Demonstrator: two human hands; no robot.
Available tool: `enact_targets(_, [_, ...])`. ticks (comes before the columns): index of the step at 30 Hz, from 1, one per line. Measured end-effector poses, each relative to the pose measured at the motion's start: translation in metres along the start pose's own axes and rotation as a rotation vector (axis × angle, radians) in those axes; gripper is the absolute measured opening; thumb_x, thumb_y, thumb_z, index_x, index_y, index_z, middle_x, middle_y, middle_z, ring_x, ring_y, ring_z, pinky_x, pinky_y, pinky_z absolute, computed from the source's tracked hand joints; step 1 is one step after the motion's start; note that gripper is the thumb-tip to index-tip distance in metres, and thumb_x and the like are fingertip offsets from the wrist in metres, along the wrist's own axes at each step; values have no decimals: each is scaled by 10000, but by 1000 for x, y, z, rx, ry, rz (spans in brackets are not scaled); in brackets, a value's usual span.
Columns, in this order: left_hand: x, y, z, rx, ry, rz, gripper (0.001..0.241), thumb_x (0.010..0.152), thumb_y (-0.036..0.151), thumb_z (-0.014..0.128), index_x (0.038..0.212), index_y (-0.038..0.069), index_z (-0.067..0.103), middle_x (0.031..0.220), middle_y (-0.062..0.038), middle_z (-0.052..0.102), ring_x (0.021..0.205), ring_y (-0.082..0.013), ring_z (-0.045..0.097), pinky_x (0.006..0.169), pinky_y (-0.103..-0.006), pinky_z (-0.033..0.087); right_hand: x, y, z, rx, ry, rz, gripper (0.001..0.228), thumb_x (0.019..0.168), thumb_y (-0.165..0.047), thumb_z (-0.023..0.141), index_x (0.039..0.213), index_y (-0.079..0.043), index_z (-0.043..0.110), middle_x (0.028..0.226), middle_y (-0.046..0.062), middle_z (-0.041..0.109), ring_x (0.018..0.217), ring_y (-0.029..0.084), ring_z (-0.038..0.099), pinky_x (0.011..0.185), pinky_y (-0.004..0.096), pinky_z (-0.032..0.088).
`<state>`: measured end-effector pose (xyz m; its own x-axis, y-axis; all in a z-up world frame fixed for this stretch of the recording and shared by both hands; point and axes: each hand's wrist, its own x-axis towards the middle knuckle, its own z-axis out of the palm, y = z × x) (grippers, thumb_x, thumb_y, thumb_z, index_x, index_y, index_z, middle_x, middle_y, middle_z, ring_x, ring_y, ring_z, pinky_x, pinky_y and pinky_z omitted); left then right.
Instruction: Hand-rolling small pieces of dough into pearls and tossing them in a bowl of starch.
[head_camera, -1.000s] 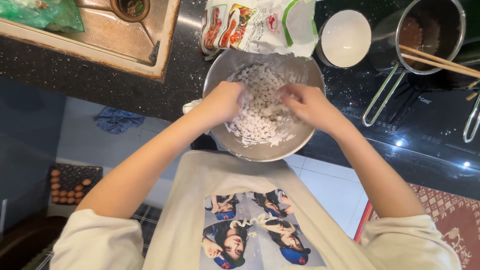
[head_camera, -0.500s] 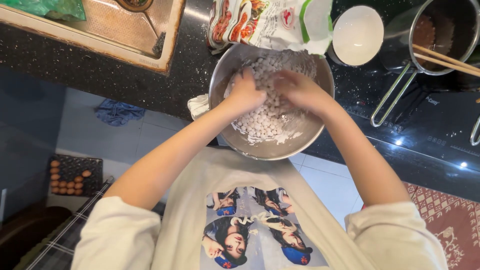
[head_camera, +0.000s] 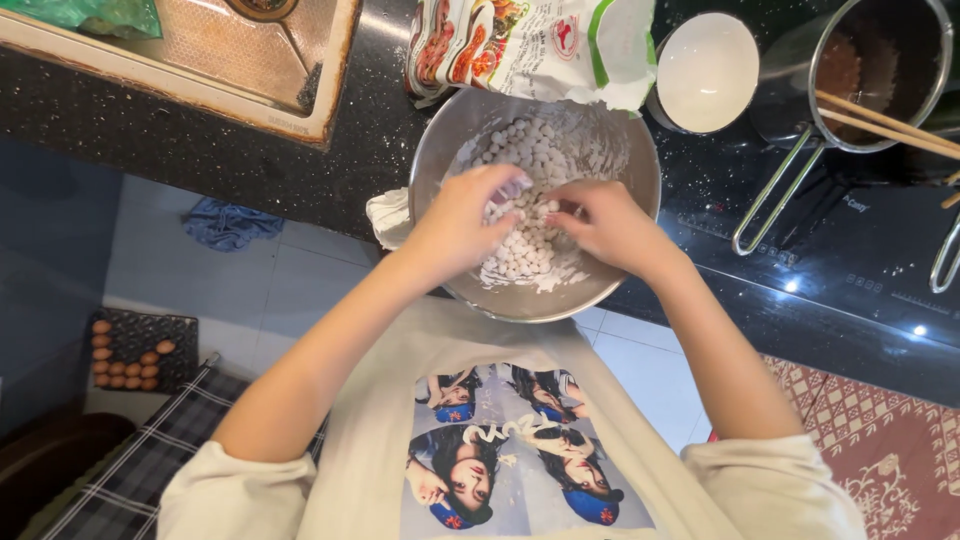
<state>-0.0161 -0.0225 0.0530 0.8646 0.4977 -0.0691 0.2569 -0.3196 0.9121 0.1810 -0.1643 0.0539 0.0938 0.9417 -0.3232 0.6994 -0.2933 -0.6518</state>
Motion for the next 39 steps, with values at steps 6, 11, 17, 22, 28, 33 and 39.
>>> enact_targets(6, [-16, 17, 27, -270, 24, 58, 366, 859, 92, 768, 1217, 55, 702, 1072, -117, 730, 899, -206, 734, 772, -317, 605, -26, 12, 7, 699, -50, 191, 279, 992, -204, 663, 1159, 9, 729, 958, 30, 735, 857, 57, 635, 753, 251, 523])
enact_targets(11, [-19, 30, 29, -280, 176, 76, 150, 908, 87, 747, 1050, 39, 751, 1019, -76, 744, 856, -149, 734, 671, -260, 600, -32, 4, -1, 807, -50, 117, 255, 1042, -223, 620, 1104, 9, 707, 947, -6, 712, 895, 57, 630, 814, 241, 521])
enact_targets(17, [-17, 8, 19, -403, 264, -187, 131, 1075, 135, 620, 1043, 22, 679, 919, -90, 695, 726, -139, 671, 635, -288, 541, -34, 11, -8, 695, 42, 136, 222, 1031, -193, 637, 1120, -9, 722, 975, -10, 705, 914, 64, 607, 840, 245, 506])
enact_targets(22, [-12, 19, 1, -173, 331, 37, 140, 1046, 89, 600, 1090, -10, 689, 971, -114, 706, 798, -151, 696, 694, -292, 563, -29, -12, -17, 745, 86, 115, 248, 973, -130, 680, 1186, -6, 705, 1103, 10, 733, 1014, 64, 656, 918, 241, 525])
enact_targets(28, [-8, 11, -5, -212, 165, -106, 122, 1008, 94, 628, 1063, 19, 708, 891, -121, 721, 761, -187, 740, 697, -313, 580, -23, -8, -9, 769, 157, 172, 282, 966, -110, 689, 1222, 7, 710, 1050, 52, 747, 945, 93, 680, 869, 247, 548])
enact_targets(33, [-6, 5, -7, -5, 97, 28, 140, 886, 82, 751, 1024, 60, 752, 960, -120, 748, 827, -218, 728, 759, -338, 570, -20, -15, 2, 815, 221, 249, 239, 978, -104, 709, 1178, 25, 733, 1009, 56, 749, 932, 90, 669, 844, 245, 531])
enact_targets(39, [0, 18, -14, -112, 20, 298, 404, 862, 73, 768, 1253, 16, 684, 1125, -172, 702, 988, -290, 688, 866, -380, 550, -16, -28, 12, 1027, 298, 187, 390, 934, -56, 720, 1296, 50, 621, 1076, 73, 696, 980, 110, 671, 894, 268, 553])
